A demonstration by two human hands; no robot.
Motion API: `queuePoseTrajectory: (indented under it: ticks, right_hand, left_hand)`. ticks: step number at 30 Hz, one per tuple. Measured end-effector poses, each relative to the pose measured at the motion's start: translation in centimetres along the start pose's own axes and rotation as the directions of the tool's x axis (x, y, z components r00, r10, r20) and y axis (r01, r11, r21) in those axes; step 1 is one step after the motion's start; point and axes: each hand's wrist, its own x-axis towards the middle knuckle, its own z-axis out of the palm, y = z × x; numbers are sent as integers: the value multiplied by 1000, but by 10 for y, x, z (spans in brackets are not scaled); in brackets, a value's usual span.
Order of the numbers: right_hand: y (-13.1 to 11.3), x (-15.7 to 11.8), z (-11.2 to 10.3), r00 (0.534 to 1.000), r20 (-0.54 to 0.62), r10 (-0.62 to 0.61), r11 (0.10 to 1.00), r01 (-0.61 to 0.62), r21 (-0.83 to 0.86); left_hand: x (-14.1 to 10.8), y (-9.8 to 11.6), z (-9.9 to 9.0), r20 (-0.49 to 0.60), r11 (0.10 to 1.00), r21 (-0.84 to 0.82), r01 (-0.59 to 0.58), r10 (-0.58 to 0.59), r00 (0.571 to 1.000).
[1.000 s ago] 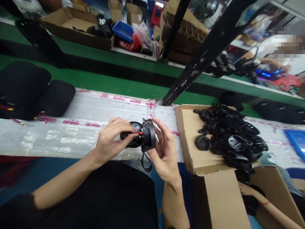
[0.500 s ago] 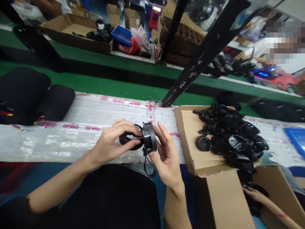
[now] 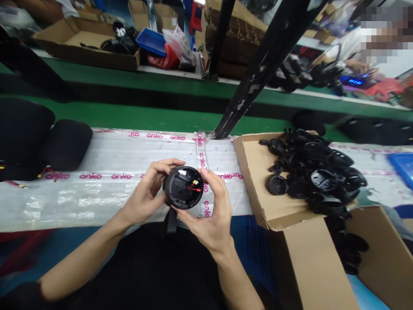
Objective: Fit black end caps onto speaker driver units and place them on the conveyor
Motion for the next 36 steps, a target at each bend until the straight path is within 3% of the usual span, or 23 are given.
queuePoseTrajectory:
  ticks: [2,4,6,8,11,14,17,20,23,29,36]
  right_hand:
    - [-3,3,7,999,21,-48,991,51,-127]
    - [-6,8,13,993,84,-77,965,95,-245]
    - [-8,11,16,990,120,-77,947,110,-300]
    - [-6,10,16,990,136,-44,969,75,-235]
    - [4,0,19,991,106,77,996,-81,43]
    - [14,-10,28,963,-18,269,927,-254,276]
    - [16,-15,40,923,-100,371,860,-301,412]
    - [12,-16,47,889,-149,433,808,-309,502]
    - [4,-15,49,878,-172,446,806,-311,505]
    - [-3,-17,52,908,-212,362,878,-256,403]
    - [4,-17,50,936,-153,316,886,-233,401]
  left_hand:
    - [0,-2,-10,6,970,-229,84,-85,996]
    - [2,-3,-15,-4,942,-302,150,-159,987]
    - [4,-3,-14,-12,956,-208,206,-213,977]
    - [6,-3,-7,-31,972,-83,219,-222,974]
    - [5,-6,7,-119,985,-33,171,-173,978]
    - [3,-10,17,-187,988,-57,143,-152,971]
    - [-2,-15,22,-269,988,-101,113,-137,953]
    - [-9,-23,26,-391,988,-151,-14,-47,919]
    - [-15,-30,32,-454,978,-177,-108,16,891]
    - [-14,-30,47,-586,974,-167,-152,26,810]
    - [-10,-32,46,-582,973,-144,-182,65,810]
